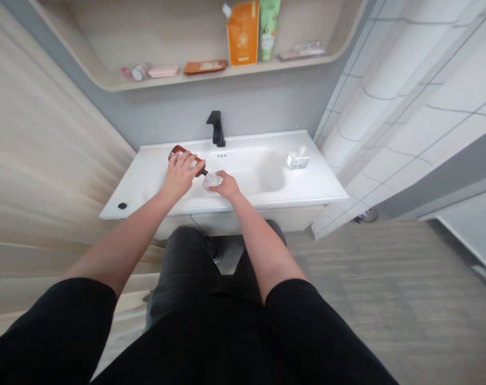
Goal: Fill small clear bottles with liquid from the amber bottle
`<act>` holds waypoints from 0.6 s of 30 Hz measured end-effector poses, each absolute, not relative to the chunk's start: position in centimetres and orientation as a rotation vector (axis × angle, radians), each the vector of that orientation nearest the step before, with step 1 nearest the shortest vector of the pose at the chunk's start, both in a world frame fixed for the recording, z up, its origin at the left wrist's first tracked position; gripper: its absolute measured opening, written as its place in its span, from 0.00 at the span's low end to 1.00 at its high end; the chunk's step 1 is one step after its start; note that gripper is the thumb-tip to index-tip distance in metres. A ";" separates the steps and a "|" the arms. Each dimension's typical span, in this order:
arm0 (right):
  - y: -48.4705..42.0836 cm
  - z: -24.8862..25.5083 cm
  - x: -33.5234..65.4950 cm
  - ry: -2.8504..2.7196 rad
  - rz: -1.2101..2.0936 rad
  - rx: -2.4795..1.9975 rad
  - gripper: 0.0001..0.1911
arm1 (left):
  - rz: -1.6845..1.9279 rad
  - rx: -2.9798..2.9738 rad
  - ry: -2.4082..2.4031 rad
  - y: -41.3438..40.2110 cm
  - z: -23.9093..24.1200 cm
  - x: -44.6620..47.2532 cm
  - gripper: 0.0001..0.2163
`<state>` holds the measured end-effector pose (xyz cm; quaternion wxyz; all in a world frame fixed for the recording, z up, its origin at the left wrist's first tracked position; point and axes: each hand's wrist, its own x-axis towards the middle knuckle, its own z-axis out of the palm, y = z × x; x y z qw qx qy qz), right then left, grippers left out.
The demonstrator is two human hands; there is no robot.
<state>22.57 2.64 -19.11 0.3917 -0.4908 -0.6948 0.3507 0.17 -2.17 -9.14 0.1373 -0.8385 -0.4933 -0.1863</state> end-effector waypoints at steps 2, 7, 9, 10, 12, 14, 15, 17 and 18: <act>2.6 -19.1 22.5 -1.768 0.888 -1.251 0.38 | -0.541 -2.428 -1.410 -2.1 -8.9 0.2 0.24; 2.5 -18.9 22.5 -1.752 0.903 -1.252 0.38 | -0.516 -2.423 -1.369 -2.0 -8.5 0.3 0.24; 2.5 -18.8 22.5 -1.747 0.908 -1.246 0.38 | -0.501 -2.424 -1.362 -1.9 -8.3 0.3 0.23; 2.6 -18.8 22.5 -1.746 0.911 -1.244 0.38 | -0.496 -2.428 -1.363 -1.9 -8.2 0.3 0.23; 2.6 -18.8 22.5 -1.740 0.918 -1.242 0.38 | -0.490 -2.445 -1.370 -1.8 -7.9 0.4 0.21; 2.6 -18.8 22.4 -1.727 0.931 -1.237 0.38 | -0.496 -2.474 -1.375 -1.8 -7.4 0.5 0.20; 2.6 -18.8 22.4 -1.717 0.939 -1.231 0.38 | -0.501 -2.494 -1.374 -1.8 -7.1 0.7 0.20; 2.6 -18.8 22.4 -1.702 0.947 -1.215 0.38 | -0.508 -2.536 -1.364 -1.9 -6.5 0.9 0.20; 2.6 -18.8 22.3 -1.698 0.948 -1.208 0.38 | -0.507 -2.557 -1.358 -2.0 -6.1 1.1 0.20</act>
